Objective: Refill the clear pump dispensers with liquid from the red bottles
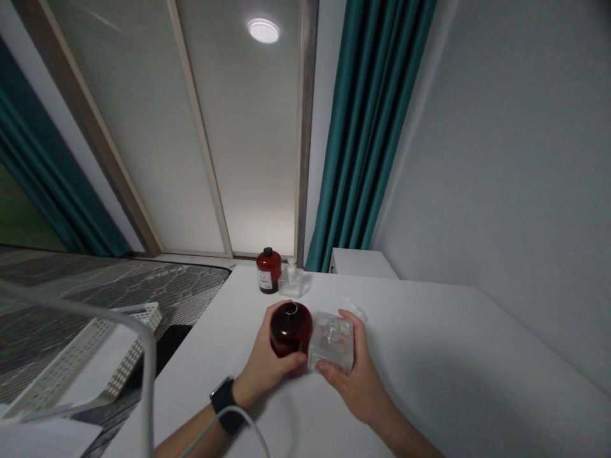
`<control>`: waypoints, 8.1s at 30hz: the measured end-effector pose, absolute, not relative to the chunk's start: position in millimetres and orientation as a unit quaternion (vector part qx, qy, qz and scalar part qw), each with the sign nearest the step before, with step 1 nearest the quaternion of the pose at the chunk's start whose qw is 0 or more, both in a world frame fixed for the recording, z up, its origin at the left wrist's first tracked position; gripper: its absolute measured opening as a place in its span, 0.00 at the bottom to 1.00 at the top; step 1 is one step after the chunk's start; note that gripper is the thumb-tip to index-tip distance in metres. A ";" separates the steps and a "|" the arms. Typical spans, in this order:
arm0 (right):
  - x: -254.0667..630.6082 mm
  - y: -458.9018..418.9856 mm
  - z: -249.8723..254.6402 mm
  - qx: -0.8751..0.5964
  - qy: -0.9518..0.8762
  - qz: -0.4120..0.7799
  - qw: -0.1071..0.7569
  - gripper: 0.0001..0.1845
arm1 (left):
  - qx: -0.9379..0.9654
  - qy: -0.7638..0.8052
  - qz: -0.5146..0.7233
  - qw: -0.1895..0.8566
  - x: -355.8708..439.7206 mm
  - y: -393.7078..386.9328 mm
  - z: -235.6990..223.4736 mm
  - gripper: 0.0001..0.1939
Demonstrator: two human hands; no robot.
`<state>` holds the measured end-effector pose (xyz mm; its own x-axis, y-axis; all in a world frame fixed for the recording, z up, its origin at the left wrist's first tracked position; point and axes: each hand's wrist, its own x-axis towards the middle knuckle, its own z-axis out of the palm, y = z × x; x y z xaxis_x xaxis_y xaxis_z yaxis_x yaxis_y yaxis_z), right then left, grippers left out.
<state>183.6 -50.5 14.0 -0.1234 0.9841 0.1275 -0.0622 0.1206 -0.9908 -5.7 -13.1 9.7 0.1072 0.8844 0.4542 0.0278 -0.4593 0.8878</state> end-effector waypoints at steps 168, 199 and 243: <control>217.6 -25.1 137.7 -0.444 -0.865 0.193 0.132 0.48 | 0.752 0.440 0.462 0.167 -3.6 -22.1 12.5 0.39; 213.0 -24.1 146.0 -0.430 -0.880 0.162 0.125 0.49 | 0.736 0.441 0.480 0.185 -2.1 -24.6 18.2 0.38; 206.9 -17.2 153.9 -0.423 -0.883 0.174 0.104 0.48 | 0.716 0.439 0.503 0.203 -2.7 -24.8 12.0 0.38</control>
